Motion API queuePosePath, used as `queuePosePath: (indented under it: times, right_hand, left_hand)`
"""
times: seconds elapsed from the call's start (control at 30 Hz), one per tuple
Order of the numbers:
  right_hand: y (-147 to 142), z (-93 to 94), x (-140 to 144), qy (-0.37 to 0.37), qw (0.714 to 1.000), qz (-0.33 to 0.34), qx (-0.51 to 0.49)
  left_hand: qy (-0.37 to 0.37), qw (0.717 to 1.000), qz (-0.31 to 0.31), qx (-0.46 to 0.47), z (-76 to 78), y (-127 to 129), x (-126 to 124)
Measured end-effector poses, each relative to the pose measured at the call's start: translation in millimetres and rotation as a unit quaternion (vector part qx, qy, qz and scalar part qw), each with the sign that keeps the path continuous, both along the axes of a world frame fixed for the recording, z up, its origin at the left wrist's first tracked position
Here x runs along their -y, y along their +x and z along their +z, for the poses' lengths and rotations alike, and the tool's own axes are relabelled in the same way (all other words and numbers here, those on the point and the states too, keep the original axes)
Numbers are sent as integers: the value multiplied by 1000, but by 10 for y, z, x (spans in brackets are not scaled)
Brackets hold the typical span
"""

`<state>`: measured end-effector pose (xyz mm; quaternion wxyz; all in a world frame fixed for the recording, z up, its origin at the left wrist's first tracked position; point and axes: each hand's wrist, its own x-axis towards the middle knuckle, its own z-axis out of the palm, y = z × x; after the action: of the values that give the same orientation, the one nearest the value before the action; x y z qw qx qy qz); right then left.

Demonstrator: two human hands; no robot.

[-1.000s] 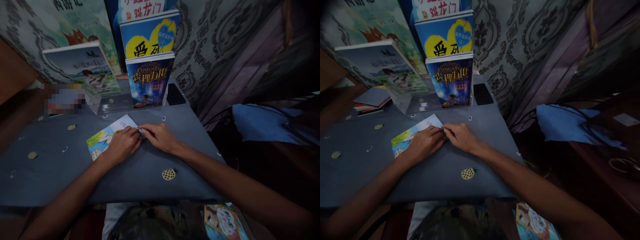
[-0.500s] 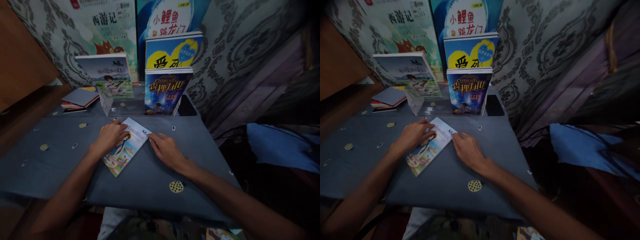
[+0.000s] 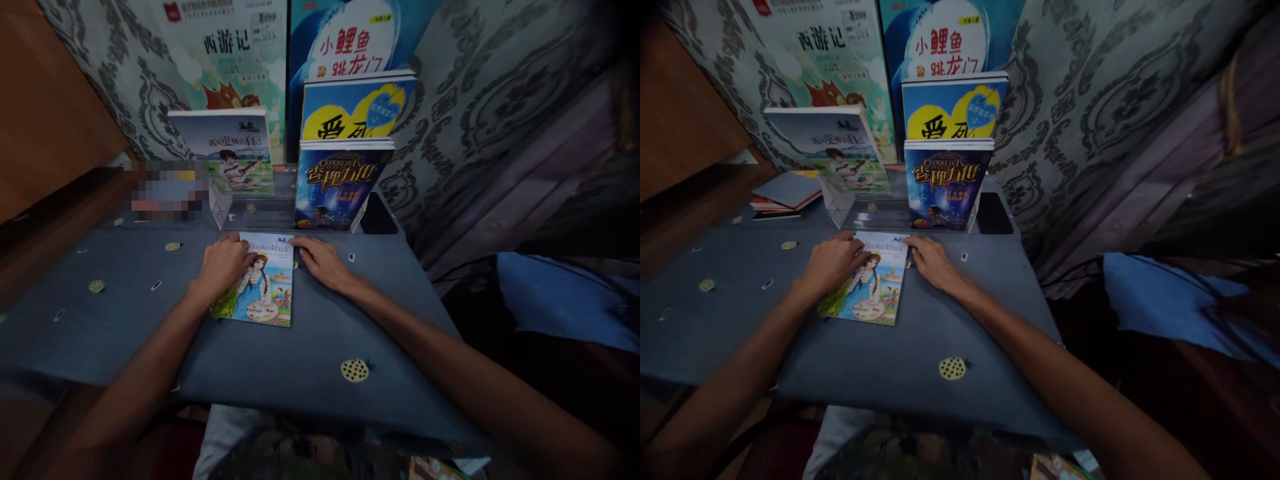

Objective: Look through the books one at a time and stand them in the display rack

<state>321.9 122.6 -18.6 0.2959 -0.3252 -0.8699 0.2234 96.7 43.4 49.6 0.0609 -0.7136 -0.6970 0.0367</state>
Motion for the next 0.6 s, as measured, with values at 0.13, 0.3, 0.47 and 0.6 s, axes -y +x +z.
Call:
queuePosePath:
  times: [0.13,0.3,0.47,0.6]
  right_hand:
    - [75,46,176,5,999,29,-24]
    - [127,132,527,-11,998,57,-37]
    - [144,155,853,-44,992,99,-71]
    - [164,172,1028,-78,986,120,-81]
  left_hand:
    - [5,1000,-9,-5,-7,11,-3]
    - [-3,1000,-8,-11,6,33,6]
    - [2,1000,-22,-10,12,69,39]
    - [8,997,-77,17,-21,81,44]
